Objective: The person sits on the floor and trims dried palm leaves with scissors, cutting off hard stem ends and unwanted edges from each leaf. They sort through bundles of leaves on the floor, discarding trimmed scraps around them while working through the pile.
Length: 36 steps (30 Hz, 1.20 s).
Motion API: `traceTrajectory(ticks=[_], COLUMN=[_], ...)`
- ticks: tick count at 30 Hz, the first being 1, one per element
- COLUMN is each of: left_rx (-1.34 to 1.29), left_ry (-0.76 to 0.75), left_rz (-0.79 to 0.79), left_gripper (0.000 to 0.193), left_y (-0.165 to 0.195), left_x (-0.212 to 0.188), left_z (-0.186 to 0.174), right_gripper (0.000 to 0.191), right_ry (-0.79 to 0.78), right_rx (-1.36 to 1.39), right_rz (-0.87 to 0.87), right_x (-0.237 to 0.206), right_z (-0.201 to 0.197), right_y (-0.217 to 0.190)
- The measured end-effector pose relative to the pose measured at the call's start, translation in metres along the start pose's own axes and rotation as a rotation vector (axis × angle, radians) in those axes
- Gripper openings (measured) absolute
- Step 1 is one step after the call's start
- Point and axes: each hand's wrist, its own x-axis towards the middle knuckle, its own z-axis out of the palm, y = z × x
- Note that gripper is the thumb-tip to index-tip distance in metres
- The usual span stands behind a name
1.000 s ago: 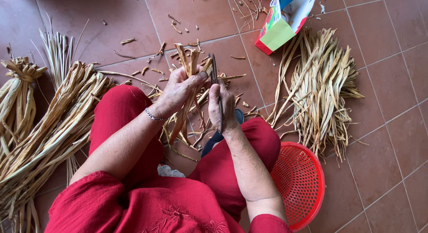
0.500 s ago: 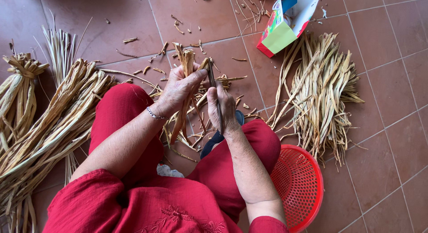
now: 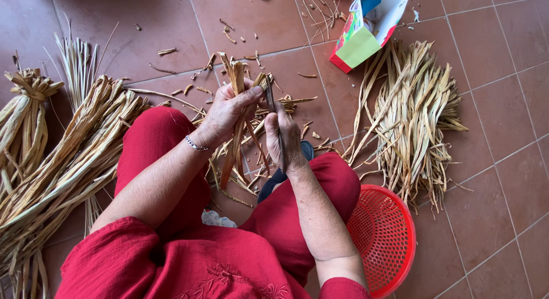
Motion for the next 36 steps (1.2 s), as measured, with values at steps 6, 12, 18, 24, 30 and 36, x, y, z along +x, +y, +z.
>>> traceTrajectory(ticks=[6, 12, 18, 24, 30, 36], left_rx=[-0.021, -0.060, -0.045, -0.064, -0.041, -0.021], left_ry=[-0.006, -0.042, -0.046, -0.056, -0.065, -0.086], left_rz=[0.008, -0.047, -0.060, -0.060, -0.096, -0.088], left_gripper=[0.010, 0.011, 0.009, 0.009, 0.007, 0.008], left_y=[0.000, 0.000, 0.002, 0.005, 0.004, -0.010], left_x=[0.002, 0.002, -0.002, -0.004, -0.004, -0.004], left_z=[-0.002, -0.002, 0.001, 0.004, 0.000, -0.004], right_gripper=[0.069, 0.071, 0.068, 0.066, 0.066, 0.066], right_ry=[-0.068, -0.023, -0.017, 0.018, 0.011, 0.069], right_rx=[-0.086, -0.048, -0.053, -0.070, -0.043, 0.004], right_rz=[0.086, 0.042, 0.069, 0.051, -0.011, 0.142], right_x=[0.000, -0.003, -0.005, -0.006, -0.003, -0.003], right_z=[0.000, -0.002, -0.001, 0.000, -0.001, -0.003], right_y=[0.001, -0.002, -0.003, -0.007, -0.006, -0.002])
